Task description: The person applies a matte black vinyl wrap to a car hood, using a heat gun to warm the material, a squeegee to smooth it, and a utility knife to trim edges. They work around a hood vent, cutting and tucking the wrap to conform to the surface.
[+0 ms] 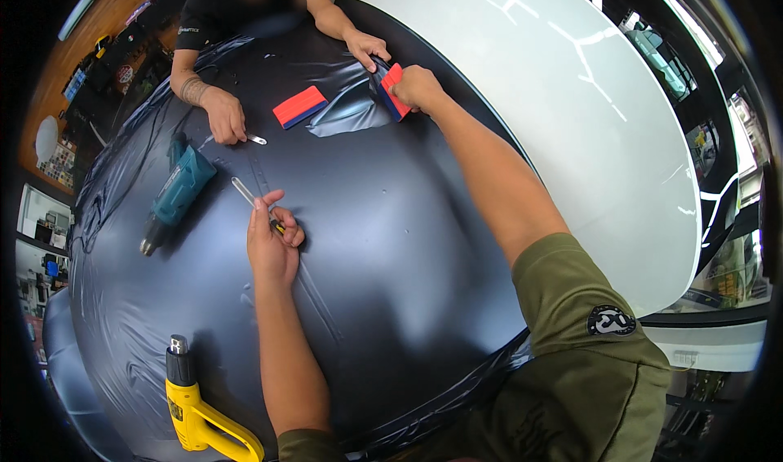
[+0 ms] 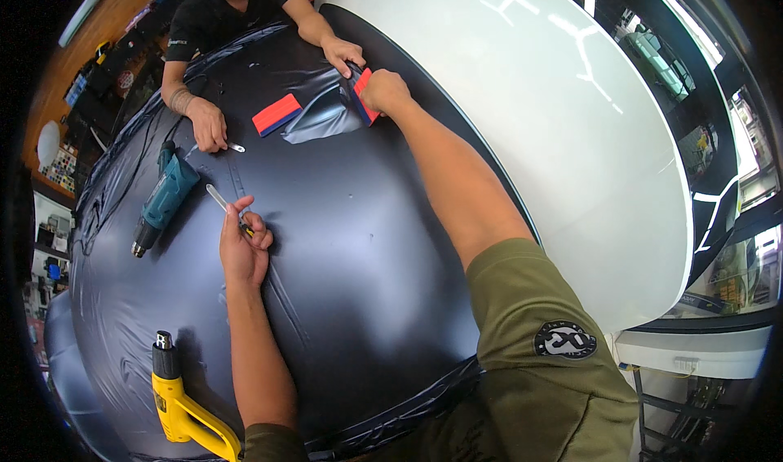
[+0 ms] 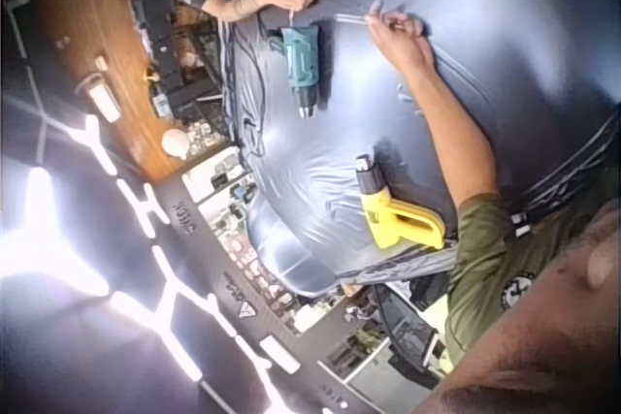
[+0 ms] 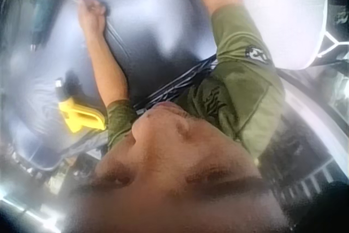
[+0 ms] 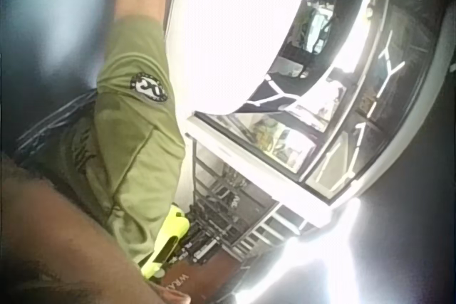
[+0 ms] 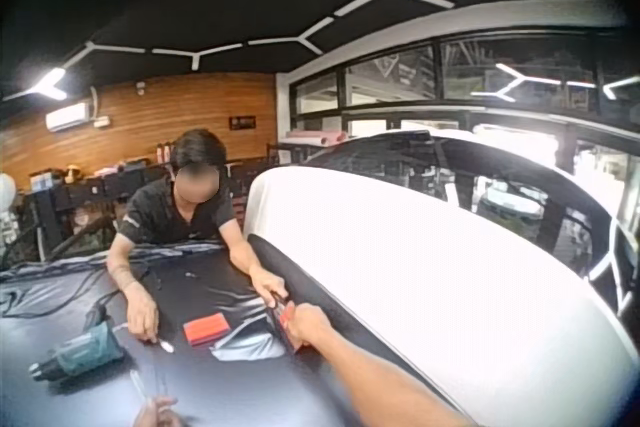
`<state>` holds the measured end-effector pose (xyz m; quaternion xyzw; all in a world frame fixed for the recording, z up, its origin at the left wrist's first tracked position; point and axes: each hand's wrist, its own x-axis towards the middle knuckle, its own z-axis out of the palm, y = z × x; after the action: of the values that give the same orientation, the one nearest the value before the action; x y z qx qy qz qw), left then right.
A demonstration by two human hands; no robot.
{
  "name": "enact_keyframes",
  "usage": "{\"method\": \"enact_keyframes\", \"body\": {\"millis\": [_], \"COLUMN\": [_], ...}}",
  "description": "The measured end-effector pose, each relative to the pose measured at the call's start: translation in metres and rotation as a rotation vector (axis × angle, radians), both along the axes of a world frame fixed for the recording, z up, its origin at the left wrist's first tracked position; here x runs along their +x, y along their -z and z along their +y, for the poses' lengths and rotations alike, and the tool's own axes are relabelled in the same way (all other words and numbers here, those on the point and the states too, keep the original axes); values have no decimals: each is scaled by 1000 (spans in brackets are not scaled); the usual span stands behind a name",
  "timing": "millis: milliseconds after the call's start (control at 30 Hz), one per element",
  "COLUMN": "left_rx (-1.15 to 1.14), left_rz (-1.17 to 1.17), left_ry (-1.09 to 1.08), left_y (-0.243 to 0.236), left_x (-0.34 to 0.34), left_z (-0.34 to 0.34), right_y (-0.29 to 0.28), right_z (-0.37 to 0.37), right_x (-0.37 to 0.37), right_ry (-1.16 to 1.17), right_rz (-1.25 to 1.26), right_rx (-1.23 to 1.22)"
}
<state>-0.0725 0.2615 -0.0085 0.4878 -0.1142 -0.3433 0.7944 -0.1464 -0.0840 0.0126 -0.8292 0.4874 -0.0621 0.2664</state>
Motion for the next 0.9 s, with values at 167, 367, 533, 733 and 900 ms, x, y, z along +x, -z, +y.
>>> {"method": "enact_keyframes", "body": {"millis": [167, 367, 533, 733, 900], "left_rx": [-8, -3, 8, 63, 139], "left_rz": [-1, -11, -22, -102, -137], "left_ry": [16, -8, -18, -30, -1], "left_y": [2, 3, 4, 4, 2], "left_x": [-2, 1, 2, -5, -8], "left_z": [-3, -3, -4, 0, -7], "right_y": [0, -2, 3, -1, 29], "right_z": [-27, 1, 53, 47, 49], "right_x": [1, -11, -34, -79, -88], "right_ry": [-153, -101, 41, -116, -811], "right_rz": [139, 142, -43, -259, -291], "right_rx": [-39, 50, 144, -235, -731]}}
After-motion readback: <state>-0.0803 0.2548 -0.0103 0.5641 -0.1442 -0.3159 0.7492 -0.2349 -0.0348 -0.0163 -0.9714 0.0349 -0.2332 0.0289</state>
